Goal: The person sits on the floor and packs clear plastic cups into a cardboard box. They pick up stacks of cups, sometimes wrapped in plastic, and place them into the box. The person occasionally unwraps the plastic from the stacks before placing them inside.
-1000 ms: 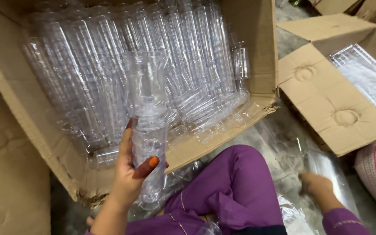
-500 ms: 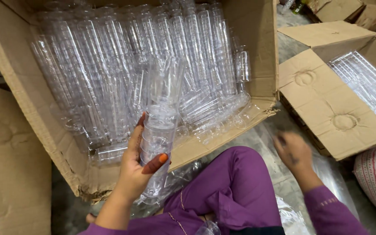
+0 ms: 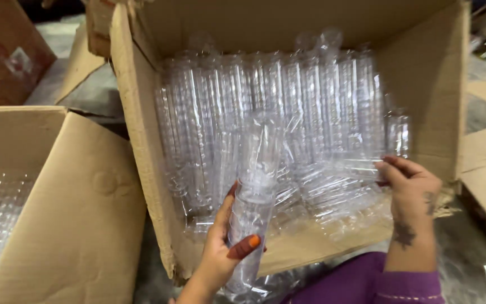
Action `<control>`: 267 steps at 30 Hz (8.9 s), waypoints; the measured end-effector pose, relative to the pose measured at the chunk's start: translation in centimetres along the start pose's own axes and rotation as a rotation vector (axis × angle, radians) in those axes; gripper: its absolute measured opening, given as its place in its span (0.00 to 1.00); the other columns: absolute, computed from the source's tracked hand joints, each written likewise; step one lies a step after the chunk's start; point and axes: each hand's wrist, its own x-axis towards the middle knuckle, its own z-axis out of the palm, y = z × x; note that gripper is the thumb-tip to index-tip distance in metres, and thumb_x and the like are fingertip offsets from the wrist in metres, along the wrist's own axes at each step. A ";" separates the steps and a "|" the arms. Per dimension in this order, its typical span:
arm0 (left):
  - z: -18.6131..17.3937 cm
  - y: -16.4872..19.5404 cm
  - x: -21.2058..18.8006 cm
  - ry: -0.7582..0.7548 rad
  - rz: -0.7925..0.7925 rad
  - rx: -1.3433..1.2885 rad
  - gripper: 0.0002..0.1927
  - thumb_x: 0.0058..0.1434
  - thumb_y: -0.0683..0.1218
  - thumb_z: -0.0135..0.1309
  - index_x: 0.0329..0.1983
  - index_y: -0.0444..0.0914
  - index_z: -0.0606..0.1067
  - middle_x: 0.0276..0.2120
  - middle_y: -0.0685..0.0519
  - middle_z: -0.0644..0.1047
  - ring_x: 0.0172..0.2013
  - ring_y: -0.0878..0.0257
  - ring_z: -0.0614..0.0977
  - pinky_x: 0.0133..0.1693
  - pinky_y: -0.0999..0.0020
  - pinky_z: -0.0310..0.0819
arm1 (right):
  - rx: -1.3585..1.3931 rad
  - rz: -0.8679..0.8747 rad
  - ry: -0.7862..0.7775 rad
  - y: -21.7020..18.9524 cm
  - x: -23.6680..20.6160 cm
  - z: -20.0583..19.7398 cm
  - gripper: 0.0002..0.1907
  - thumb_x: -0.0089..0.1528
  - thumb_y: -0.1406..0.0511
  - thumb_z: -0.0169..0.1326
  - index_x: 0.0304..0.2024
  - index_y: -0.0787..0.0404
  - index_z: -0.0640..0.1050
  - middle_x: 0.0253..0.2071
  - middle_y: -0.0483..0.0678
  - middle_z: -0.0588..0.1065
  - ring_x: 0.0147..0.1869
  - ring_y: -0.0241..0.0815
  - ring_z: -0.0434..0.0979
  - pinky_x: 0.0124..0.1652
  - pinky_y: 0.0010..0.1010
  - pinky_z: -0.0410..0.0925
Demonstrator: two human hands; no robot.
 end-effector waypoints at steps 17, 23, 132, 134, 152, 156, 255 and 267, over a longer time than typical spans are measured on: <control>1.5 -1.1 0.3 0.196 0.143 0.085 0.48 0.50 0.44 0.71 0.72 0.35 0.59 0.61 0.42 0.74 0.61 0.52 0.78 0.64 0.56 0.70 | 0.441 -0.057 -0.735 -4.6 -8.2 6.7 0.09 0.65 0.77 0.57 0.47 0.66 0.75 0.48 0.50 0.77 0.52 0.35 0.79 0.53 0.26 0.73; 1.6 -0.2 -0.2 0.213 -0.003 -0.028 0.45 0.47 0.42 0.69 0.67 0.37 0.60 0.54 0.42 0.76 0.41 0.54 0.83 0.42 0.56 0.83 | 0.384 0.249 -0.707 -6.2 -8.0 6.6 0.12 0.62 0.76 0.56 0.49 0.69 0.76 0.40 0.49 0.76 0.33 0.32 0.75 0.25 0.24 0.68; 4.9 0.7 -4.0 -0.062 0.115 0.017 0.44 0.56 0.50 0.64 0.72 0.35 0.59 0.47 0.41 0.78 0.42 0.54 0.84 0.47 0.57 0.81 | -1.306 -0.336 -0.301 0.4 -3.0 -7.3 0.40 0.61 0.42 0.60 0.61 0.64 0.69 0.56 0.61 0.72 0.58 0.61 0.70 0.52 0.61 0.61; 4.5 0.7 -3.9 -0.075 0.120 -0.043 0.44 0.58 0.55 0.63 0.72 0.35 0.58 0.47 0.37 0.78 0.41 0.51 0.84 0.46 0.55 0.80 | -1.219 -0.355 -0.206 0.9 -3.1 -5.2 0.38 0.58 0.50 0.63 0.64 0.60 0.68 0.59 0.60 0.71 0.61 0.62 0.69 0.52 0.61 0.62; 1.6 2.4 -3.3 -0.278 -0.055 -0.900 0.50 0.64 0.77 0.42 0.70 0.32 0.64 0.50 0.33 0.75 0.45 0.45 0.82 0.48 0.50 0.80 | -1.268 -1.232 -1.094 -3.1 -12.0 4.2 0.28 0.59 0.66 0.52 0.63 0.62 0.73 0.37 0.45 0.80 0.50 0.49 0.77 0.62 0.53 0.63; 1.5 3.1 -3.6 -0.319 -0.051 -0.894 0.50 0.63 0.77 0.41 0.72 0.35 0.62 0.51 0.34 0.75 0.45 0.46 0.83 0.48 0.51 0.80 | -1.468 -1.446 -1.140 -0.9 -10.7 3.5 0.23 0.60 0.62 0.50 0.57 0.62 0.75 0.44 0.42 0.80 0.59 0.45 0.72 0.63 0.56 0.62; 22.8 2.7 -20.0 0.516 0.348 0.312 0.71 0.46 0.42 0.72 0.80 0.39 0.33 0.74 0.42 0.53 0.66 0.50 0.66 0.62 0.59 0.67 | -0.155 -0.334 -0.569 -16.7 -34.0 -19.3 0.15 0.56 0.63 0.62 0.42 0.65 0.82 0.41 0.50 0.82 0.46 0.41 0.82 0.45 0.30 0.74; 25.0 2.9 -20.8 0.540 0.445 0.603 0.69 0.50 0.44 0.72 0.81 0.35 0.34 0.80 0.40 0.45 0.78 0.47 0.56 0.75 0.54 0.53 | -0.511 -0.758 -0.450 -16.2 -36.0 -17.6 0.12 0.56 0.67 0.64 0.38 0.69 0.81 0.45 0.56 0.79 0.42 0.50 0.82 0.40 0.34 0.74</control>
